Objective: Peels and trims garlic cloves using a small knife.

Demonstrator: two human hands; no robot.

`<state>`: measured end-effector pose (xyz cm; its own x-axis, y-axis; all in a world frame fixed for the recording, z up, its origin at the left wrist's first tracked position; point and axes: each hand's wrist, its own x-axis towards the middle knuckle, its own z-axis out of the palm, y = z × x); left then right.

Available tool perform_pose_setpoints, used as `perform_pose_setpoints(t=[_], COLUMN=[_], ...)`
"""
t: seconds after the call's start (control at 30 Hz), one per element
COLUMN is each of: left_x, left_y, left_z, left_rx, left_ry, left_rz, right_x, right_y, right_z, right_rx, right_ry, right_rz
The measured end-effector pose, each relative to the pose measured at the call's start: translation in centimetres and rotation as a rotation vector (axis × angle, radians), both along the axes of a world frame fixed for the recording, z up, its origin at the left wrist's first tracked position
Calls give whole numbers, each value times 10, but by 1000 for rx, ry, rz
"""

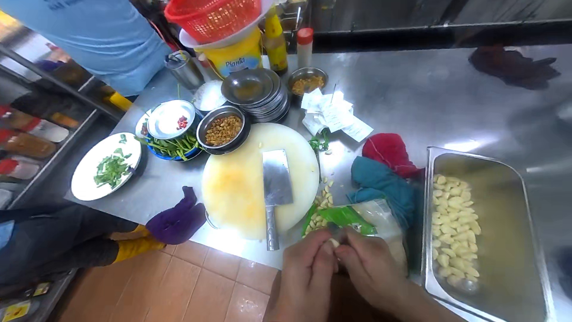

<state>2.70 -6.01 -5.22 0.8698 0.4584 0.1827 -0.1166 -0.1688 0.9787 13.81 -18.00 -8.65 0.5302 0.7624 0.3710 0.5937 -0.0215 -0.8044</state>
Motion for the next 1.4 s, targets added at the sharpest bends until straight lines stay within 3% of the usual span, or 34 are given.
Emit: perform_pose_setpoints(t=[0.17,0.37,0.5,0.6,0.67,0.77,0.87,1.0,1.1,1.23,1.3,1.4], left_x=[0,4,-2,-14,-29,-48,-63,-86,-97,-106,-102,-92], left_y=[1,-3,7,31,37,35,34,35,39,41,40,37], left_z=[0,-15,-24,-34,-35,-37,-50,-64,-65,-67,-64,-59], left_rx=[-102,-90,-54,-224,-363,-613,-878,-1073,-1036,-863,-765,-675], left_ry=[42,104,175,235,265,276,267,163,128,141,147,138], left_rz=[-49,27,269,524,579,591,725,874,933,843,755,557], right_x=[-1,-5,-5,8,20,27,16,5,2,-2,-2,-3], right_y=[-1,0,3,-10,-21,-27,-15,19,44,53,43,12], right_z=[-6,-12,-14,-18,-27,-37,-42,-45,-49,-41,-31,-21], right_rx=[69,-30,-92,-91,-128,-212,-377,-779,-916,-1020,-952,-675], right_ry=[147,54,104,103,59,-9,-33,161,193,203,213,210], right_rz=[97,-5,-42,-157,-190,-68,148,515,617,594,491,279])
